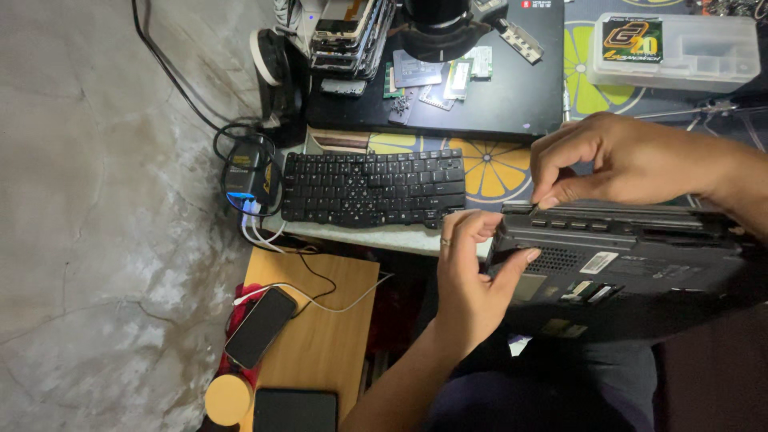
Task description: The person disassembles a laptop by removing screws from the bottom cover and side ports using a screwdriver. They lift the cover to expose internal components and continue unscrewing fasteners around the chassis. The person handles the laptop and screwdriver throughout the process.
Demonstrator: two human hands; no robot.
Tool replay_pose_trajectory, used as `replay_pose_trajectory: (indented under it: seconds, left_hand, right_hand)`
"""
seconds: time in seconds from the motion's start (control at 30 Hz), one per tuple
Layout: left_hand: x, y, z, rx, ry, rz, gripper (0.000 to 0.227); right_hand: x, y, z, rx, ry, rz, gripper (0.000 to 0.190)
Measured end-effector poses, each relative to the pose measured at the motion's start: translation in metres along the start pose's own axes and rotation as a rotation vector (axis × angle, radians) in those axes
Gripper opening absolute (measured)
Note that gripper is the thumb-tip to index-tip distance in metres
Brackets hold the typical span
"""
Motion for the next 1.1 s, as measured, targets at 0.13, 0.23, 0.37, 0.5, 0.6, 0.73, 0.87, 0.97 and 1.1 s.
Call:
replay_pose_trajectory:
  seconds: [0.13, 0.23, 0.37, 0.5, 0.6, 0.73, 0.87, 0.97, 1.1]
  left_hand:
    - [-0.006, -0.001, 0.003, -0.012, -0.016, -0.058, 0.054]
    - [-0.002, -0.004, 0.001, 0.046, 0.035, -0.062, 0.051]
    - [-0.005, -0.007, 0.002, 0.078, 0.023, -0.071, 0.052]
    - [-0.006, -0.006, 0.001, 0.114, -0.020, -0.066, 0.051]
    - [-0.007, -0.006, 0.001, 0.155, -0.010, -0.067, 0.051]
    - [-0.010, -0.005, 0.003, 0.172, -0.032, -0.122, 0.052]
    - [-0.015, -0.008, 0.005, 0.153, -0.035, -0.229, 0.053]
    - [-0.010, -0.009, 0.004, 0.180, -0.033, -0.204, 0.053]
    - [-0.007, -0.008, 0.000, 0.202, -0.027, -0.183, 0.053]
  right_hand:
    - [0.000, 0.001, 0.003, -0.086, -0.072, -0.031, 0.018]
    - [0.003, 0.006, -0.001, -0.042, -0.065, -0.017, 0.015]
    - [0.028, 0.016, -0.004, -0.009, 0.154, 0.172, 0.014]
    - [0.030, 0.016, -0.006, -0.012, 0.230, 0.095, 0.016]
    - [0.028, 0.011, -0.011, -0.036, 0.030, 0.018, 0.014]
    - [0.035, 0.012, -0.013, -0.047, 0.000, 0.090, 0.015]
    - [0.047, 0.039, -0.001, -0.165, 0.431, 0.282, 0.015]
    - [0.026, 0.069, 0.013, -0.277, 0.481, 0.146, 0.027]
    - [0.003, 0.107, -0.008, -0.367, 0.439, 0.021, 0.048]
Point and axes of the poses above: each hand's wrist, its own y-axis away from the middle knuckle, its own z-axis out of the back of the hand, x = y × z, the point moved 10 cm from there along -y, towards the middle knuckle, and after that the axes turned 15 degrees about -y, right-handed, at the moved point
